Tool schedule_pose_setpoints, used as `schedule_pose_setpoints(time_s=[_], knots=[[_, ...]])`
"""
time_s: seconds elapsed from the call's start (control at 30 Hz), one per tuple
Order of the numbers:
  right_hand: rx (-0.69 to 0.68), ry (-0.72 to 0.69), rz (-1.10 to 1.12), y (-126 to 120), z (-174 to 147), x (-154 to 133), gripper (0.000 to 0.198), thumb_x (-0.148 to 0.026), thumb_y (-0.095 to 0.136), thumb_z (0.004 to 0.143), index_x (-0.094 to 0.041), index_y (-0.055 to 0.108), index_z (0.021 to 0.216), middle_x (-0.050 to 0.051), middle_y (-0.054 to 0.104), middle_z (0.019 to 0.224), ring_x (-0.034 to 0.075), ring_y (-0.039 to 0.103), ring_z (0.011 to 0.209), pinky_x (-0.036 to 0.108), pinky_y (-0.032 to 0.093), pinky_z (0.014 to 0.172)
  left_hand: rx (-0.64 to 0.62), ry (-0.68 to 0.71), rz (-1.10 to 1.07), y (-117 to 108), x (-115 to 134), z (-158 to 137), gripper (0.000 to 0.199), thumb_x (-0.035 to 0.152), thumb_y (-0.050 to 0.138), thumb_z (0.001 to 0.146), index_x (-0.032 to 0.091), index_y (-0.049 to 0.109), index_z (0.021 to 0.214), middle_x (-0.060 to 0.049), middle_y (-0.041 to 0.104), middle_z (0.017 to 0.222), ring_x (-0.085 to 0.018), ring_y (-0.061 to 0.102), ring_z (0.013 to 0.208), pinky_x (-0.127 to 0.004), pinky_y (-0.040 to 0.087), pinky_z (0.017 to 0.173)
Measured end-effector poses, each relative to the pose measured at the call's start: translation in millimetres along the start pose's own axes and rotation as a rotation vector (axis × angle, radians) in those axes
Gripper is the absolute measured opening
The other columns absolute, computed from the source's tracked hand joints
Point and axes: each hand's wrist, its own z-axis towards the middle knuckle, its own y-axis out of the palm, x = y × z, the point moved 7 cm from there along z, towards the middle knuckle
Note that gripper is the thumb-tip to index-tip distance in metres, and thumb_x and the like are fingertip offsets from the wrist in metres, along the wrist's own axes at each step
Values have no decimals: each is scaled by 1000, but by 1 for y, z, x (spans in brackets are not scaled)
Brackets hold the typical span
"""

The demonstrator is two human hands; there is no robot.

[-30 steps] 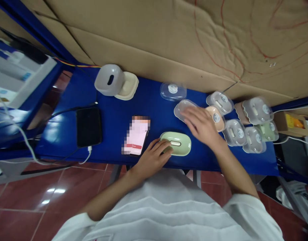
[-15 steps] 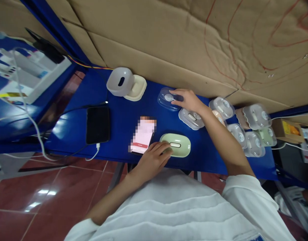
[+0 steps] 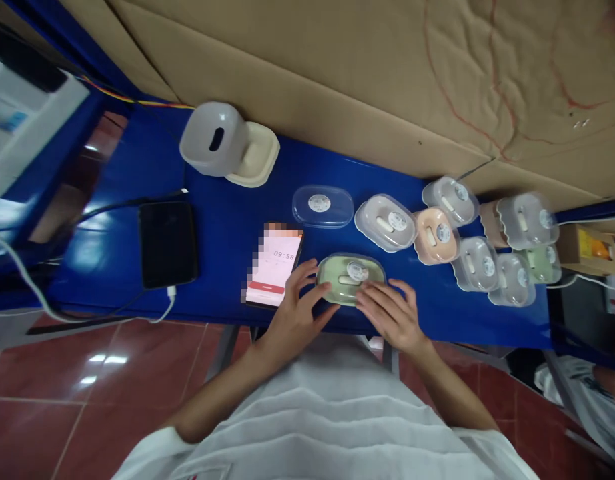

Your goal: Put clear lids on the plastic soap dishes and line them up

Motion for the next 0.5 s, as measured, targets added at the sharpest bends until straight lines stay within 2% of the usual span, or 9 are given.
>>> schedule_pose_setpoints(time_s=[0.1, 0.17, 0.33, 0.4, 0.5], knots=[[-9, -15, 47, 11, -12, -1, 63, -20, 76, 101, -33, 55, 159, 3, 81, 128, 21, 76, 121, 45, 54, 118, -136, 62, 45, 6, 4, 7, 63, 20, 77, 98, 22, 48, 154, -23, 47, 162, -35, 57, 147, -52, 62, 111], [-14, -33, 72, 18, -16, 1, 63, -21, 75, 101, -32, 56, 159, 4, 81, 128, 21, 75, 124, 42, 56, 117, -203, 97, 72, 8, 7, 10, 64, 18, 74, 101, 23, 45, 158, -22, 51, 160, -36, 56, 148, -54, 61, 113], [-43, -73, 103, 29, -31, 2, 58, -11, 67, 103, -30, 60, 157, 3, 79, 134, 18, 69, 133, 38, 52, 124, -212, 83, 83, 8, 4, 9, 58, 17, 71, 102, 28, 50, 156, -20, 49, 163, -35, 56, 150, -53, 63, 111], [-30, -77, 89, 29, -33, 2, 55, -12, 69, 103, -31, 63, 153, 3, 78, 136, 20, 66, 139, 43, 45, 131, -203, 81, 71, 9, 3, 7, 58, 18, 72, 102, 28, 51, 155, -19, 49, 163, -34, 56, 150, -52, 63, 111], [-16, 33, 126, 26, -27, 13, 53, -22, 74, 101, -36, 64, 152, 5, 69, 151, 30, 51, 156, 61, 40, 132, -199, 62, 40, 9, 0, 5, 56, 22, 73, 102, 27, 52, 154, -19, 49, 163, -33, 56, 150, -52, 63, 112]])
